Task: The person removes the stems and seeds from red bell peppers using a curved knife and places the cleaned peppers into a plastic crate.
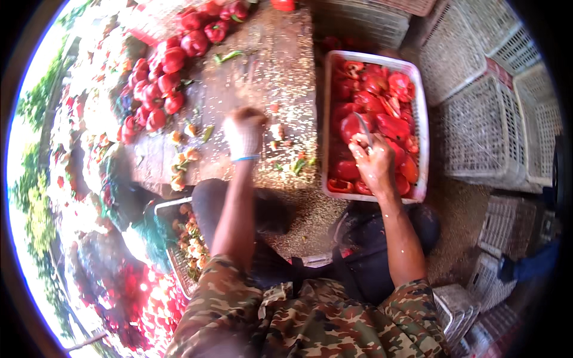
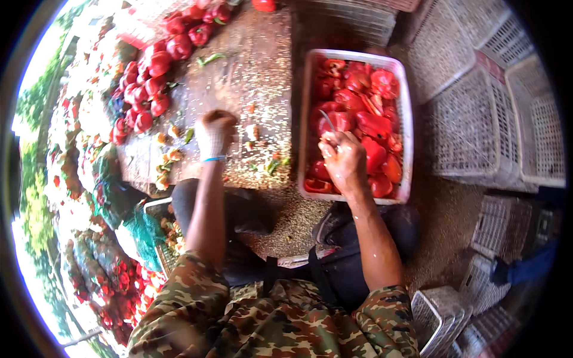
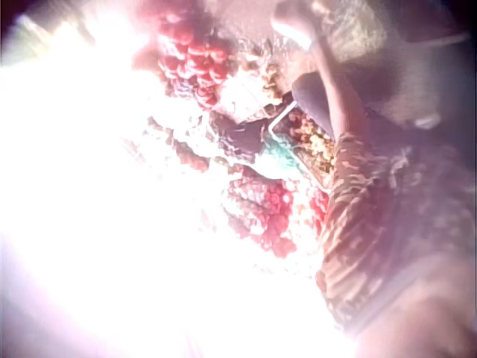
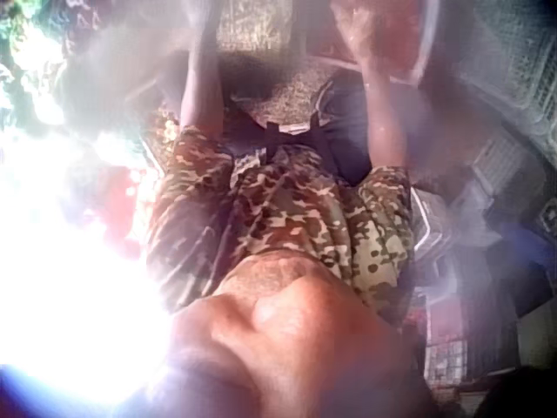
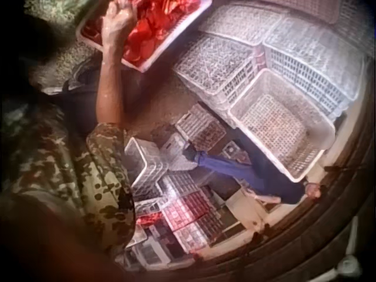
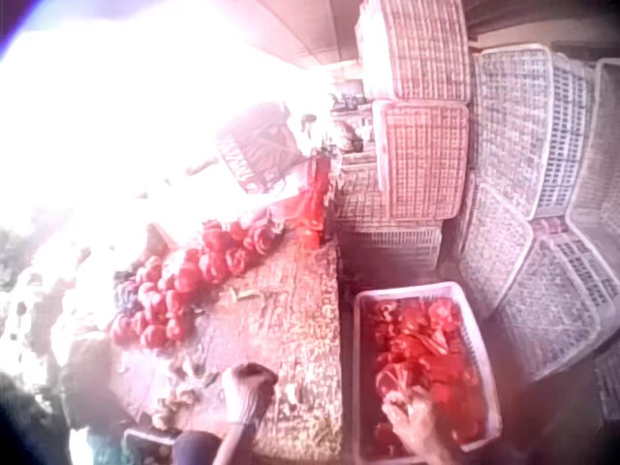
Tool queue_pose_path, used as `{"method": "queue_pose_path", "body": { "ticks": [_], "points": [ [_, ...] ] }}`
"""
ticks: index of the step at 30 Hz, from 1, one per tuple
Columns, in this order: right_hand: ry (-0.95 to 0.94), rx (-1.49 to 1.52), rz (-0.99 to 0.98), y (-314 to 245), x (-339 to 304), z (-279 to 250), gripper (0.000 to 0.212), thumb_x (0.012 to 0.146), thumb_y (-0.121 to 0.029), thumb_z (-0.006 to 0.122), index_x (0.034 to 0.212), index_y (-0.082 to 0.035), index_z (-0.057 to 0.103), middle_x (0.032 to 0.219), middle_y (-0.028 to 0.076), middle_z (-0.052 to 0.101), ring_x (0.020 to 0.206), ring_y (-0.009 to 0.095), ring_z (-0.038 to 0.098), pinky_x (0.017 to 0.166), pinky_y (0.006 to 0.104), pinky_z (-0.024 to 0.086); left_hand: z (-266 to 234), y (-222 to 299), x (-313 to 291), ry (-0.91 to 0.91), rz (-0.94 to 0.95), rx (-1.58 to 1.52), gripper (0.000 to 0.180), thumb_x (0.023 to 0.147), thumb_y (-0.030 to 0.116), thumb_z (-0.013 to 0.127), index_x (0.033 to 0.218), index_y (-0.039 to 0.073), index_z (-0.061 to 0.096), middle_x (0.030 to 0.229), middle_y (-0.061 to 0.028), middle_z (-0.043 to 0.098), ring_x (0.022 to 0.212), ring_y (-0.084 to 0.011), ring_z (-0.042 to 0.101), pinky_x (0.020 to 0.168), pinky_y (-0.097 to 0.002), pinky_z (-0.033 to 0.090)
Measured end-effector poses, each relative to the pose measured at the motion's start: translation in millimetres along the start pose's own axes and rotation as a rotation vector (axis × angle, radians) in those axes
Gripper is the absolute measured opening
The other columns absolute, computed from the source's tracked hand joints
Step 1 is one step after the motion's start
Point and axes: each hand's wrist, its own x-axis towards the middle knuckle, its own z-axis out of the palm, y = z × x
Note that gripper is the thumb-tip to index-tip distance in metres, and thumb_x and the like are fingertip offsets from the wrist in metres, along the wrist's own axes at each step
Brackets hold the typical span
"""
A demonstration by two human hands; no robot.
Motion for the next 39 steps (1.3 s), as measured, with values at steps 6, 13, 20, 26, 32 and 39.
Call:
{"method": "queue_pose_path", "body": {
  "ticks": [6, 13, 20, 26, 32, 39],
  "points": [
    [-0.142, -0.233, 0.012, 22, 27, -17, 0.029, 0.084, -0.013, 0.075, 0.111, -0.003, 0.07, 0.09, 0.017, 0.073, 0.084, 0.027, 0.073, 0.073, 0.0367, 0.057, -126, -40, 24, 0.252, 0.255, 0.444, 0.033, 0.069, 0.003, 0.073, 0.102, 0.002, 0.074, 0.102, -0.0117, 0.074, 0.086, -0.0172, 0.07, 0.073, -0.0347, 0.055],
    [-0.329, -0.684, 0.357, 122, 105, -126, 0.042, 0.078, -0.024, 0.079, 0.116, -0.009, 0.069, 0.098, 0.02, 0.072, 0.091, 0.037, 0.07, 0.081, 0.0461, 0.056, -62, 10, -8, -0.065, 0.131, 0.083, 0.036, 0.069, -0.009, 0.066, 0.103, -0.001, 0.072, 0.109, -0.0102, 0.074, 0.091, -0.0152, 0.068, 0.08, -0.03, 0.055],
    [-0.376, -0.347, 0.501, 174, 89, -88, 0.056, 0.077, -0.011, 0.074, 0.132, -0.015, 0.062, 0.075, 0.007, 0.069, 0.056, 0.016, 0.063, 0.055, 0.0326, 0.053, -8, 42, -55, -0.261, -0.053, 0.059, 0.036, 0.067, -0.007, 0.067, 0.103, 0.0, 0.073, 0.099, -0.0106, 0.075, 0.086, -0.0163, 0.069, 0.078, -0.0292, 0.055],
    [-0.199, -0.024, 0.6, 157, 95, -102, 0.042, 0.077, -0.006, 0.071, 0.119, -0.005, 0.069, 0.068, 0.004, 0.064, 0.048, 0.011, 0.055, 0.044, 0.0284, 0.045, 35, 41, -59, -0.369, 0.147, 0.127, 0.028, 0.066, 0.004, 0.073, 0.094, 0.007, 0.077, 0.094, -0.0102, 0.075, 0.082, -0.0256, 0.072, 0.076, -0.035, 0.057],
    [-0.375, 0.051, 0.414, 75, 95, -114, 0.041, 0.076, -0.011, 0.071, 0.117, -0.005, 0.07, 0.07, -0.001, 0.06, 0.053, 0.008, 0.053, 0.049, 0.024, 0.043, 111, 88, -42, -0.514, -0.112, -0.065, 0.037, 0.074, 0.009, 0.071, 0.11, 0.001, 0.072, 0.104, -0.0145, 0.075, 0.095, -0.0208, 0.072, 0.086, -0.0311, 0.055],
    [-0.523, 0.276, 0.323, -2, 62, -94, 0.05, 0.08, -0.013, 0.072, 0.129, -0.004, 0.063, 0.067, -0.004, 0.057, 0.055, 0.004, 0.05, 0.052, 0.0204, 0.04, 158, 66, -52, -0.93, -0.197, -0.338, 0.032, 0.075, 0.012, 0.073, 0.104, 0.001, 0.067, 0.067, -0.0088, 0.064, 0.058, -0.0152, 0.059, 0.056, -0.0336, 0.05]
  ]
}}
